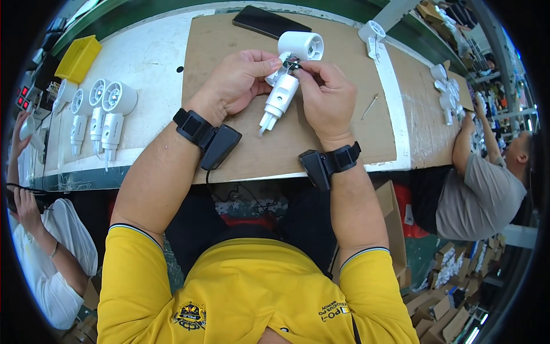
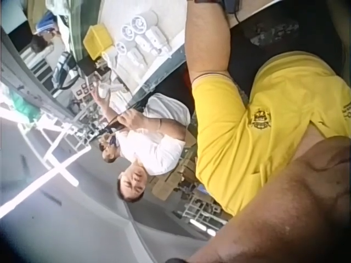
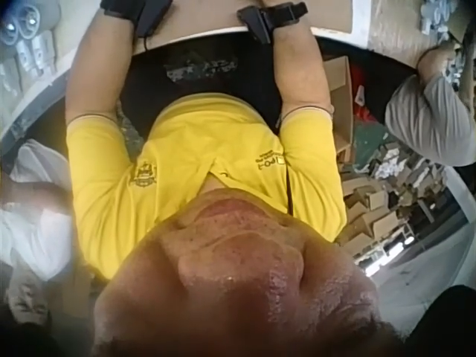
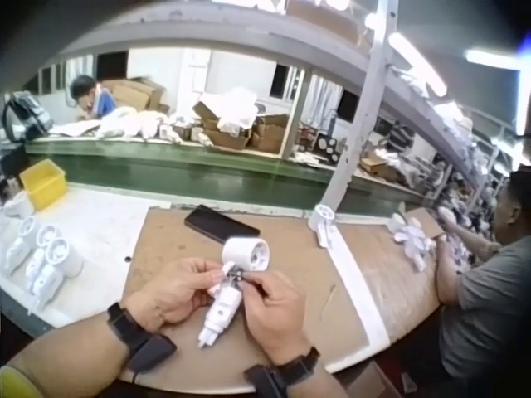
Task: Assembling small white electronic components at a factory workbench.
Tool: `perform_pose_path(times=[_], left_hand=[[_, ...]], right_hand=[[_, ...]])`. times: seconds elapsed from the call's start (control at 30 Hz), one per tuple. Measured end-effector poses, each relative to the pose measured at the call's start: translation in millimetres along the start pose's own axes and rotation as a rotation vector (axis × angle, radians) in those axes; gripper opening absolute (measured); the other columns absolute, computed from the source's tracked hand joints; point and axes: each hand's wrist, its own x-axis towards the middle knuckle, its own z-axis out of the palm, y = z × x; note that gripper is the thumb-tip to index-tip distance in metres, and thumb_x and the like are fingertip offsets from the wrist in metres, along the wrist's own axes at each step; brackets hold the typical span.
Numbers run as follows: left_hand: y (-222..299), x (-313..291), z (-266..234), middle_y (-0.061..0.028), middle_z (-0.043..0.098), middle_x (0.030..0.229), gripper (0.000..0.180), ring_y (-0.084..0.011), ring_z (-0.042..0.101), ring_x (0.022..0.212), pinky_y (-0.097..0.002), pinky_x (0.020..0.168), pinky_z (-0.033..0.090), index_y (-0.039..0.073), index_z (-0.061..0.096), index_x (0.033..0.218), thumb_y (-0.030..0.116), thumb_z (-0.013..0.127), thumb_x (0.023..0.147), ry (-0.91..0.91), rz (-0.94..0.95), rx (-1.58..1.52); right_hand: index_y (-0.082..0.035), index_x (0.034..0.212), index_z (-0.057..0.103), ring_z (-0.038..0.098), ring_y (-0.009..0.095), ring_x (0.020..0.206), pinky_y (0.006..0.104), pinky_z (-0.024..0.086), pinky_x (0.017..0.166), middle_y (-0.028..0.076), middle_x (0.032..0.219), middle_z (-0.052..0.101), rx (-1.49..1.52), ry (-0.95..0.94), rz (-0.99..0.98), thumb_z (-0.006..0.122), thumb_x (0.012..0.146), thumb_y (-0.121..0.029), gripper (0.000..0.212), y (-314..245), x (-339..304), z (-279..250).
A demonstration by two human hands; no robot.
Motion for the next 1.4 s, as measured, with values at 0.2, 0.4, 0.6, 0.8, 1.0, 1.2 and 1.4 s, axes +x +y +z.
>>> perform_pose_path(times=[0.2, 0.4, 0.6, 0.8, 1.0, 1.2, 1.4], left_hand=[[3, -3, 2, -0.0097, 0.068, 0.103, 0.022, -0.0167, 0.067, 0.089, -0.0318, 0.083, 0.057, -0.003, 0.063, 0.114, 0.013, 0.063, 0.099, 0.031, -0.016, 0.004], [2, -3, 0, -0.0095, 0.069, 0.107, 0.027, -0.0161, 0.068, 0.094, -0.0310, 0.085, 0.057, -0.003, 0.061, 0.121, 0.015, 0.060, 0.101, -0.019, -0.030, 0.008], [2, -3, 4, -0.0105, 0.068, 0.104, 0.023, -0.0176, 0.068, 0.090, -0.0323, 0.083, 0.058, -0.003, 0.062, 0.117, 0.012, 0.063, 0.099, 0.019, -0.018, -0.020], [1, -3, 3, -0.0096, 0.068, 0.103, 0.024, -0.0170, 0.067, 0.090, -0.0312, 0.082, 0.058, -0.002, 0.063, 0.115, 0.013, 0.066, 0.097, 0.013, -0.006, 0.022], [0, -1, 4, -0.0091, 0.068, 0.103, 0.026, -0.0162, 0.066, 0.090, -0.0295, 0.081, 0.056, -0.002, 0.063, 0.115, 0.014, 0.069, 0.096, 0.035, 0.008, 0.091], [-2, 2, 4, -0.0096, 0.068, 0.104, 0.030, -0.0157, 0.066, 0.093, -0.0288, 0.081, 0.056, -0.003, 0.061, 0.117, 0.011, 0.072, 0.093, 0.018, 0.065, 0.093], [-3, 2, 14, -0.0103, 0.068, 0.105, 0.035, -0.0162, 0.067, 0.097, -0.0284, 0.083, 0.056, -0.003, 0.058, 0.121, 0.005, 0.073, 0.091, -0.026, 0.132, 0.001]], right_hand=[[0.001, 0.095, 0.074, 0.065, 0.017, 0.069, 0.0274, 0.051, 0.064, 0.011, 0.083, 0.070, 0.038, 0.009, 0.024, 0.074, 0.083, -0.003, 0.012, 2, -1, 2], [0.001, 0.094, 0.073, 0.065, 0.017, 0.069, 0.0272, 0.051, 0.064, 0.011, 0.082, 0.070, 0.023, 0.013, 0.007, 0.074, 0.083, -0.003, 0.012, 2, -1, 1], [0.001, 0.093, 0.073, 0.065, 0.017, 0.069, 0.0275, 0.051, 0.063, 0.011, 0.082, 0.070, 0.009, 0.026, -0.012, 0.074, 0.083, -0.003, 0.011, 5, -2, 3], [-0.001, 0.092, 0.074, 0.065, 0.020, 0.068, 0.0290, 0.051, 0.063, 0.011, 0.081, 0.070, -0.031, 0.029, -0.066, 0.074, 0.082, -0.003, 0.011, 6, -1, 3], [-0.002, 0.093, 0.075, 0.065, 0.022, 0.069, 0.0303, 0.052, 0.063, 0.011, 0.081, 0.070, -0.088, 0.034, -0.121, 0.074, 0.081, -0.002, 0.012, 5, 0, 3], [-0.002, 0.097, 0.076, 0.067, 0.021, 0.072, 0.0292, 0.053, 0.066, 0.011, 0.084, 0.072, -0.116, 0.025, -0.140, 0.074, 0.084, -0.003, 0.013, 1, 1, 1], [0.002, 0.100, 0.075, 0.068, 0.013, 0.079, 0.0253, 0.054, 0.071, 0.009, 0.090, 0.075, 0.181, 0.064, 0.198, 0.073, 0.089, -0.005, 0.013, -4, -2, -1]])
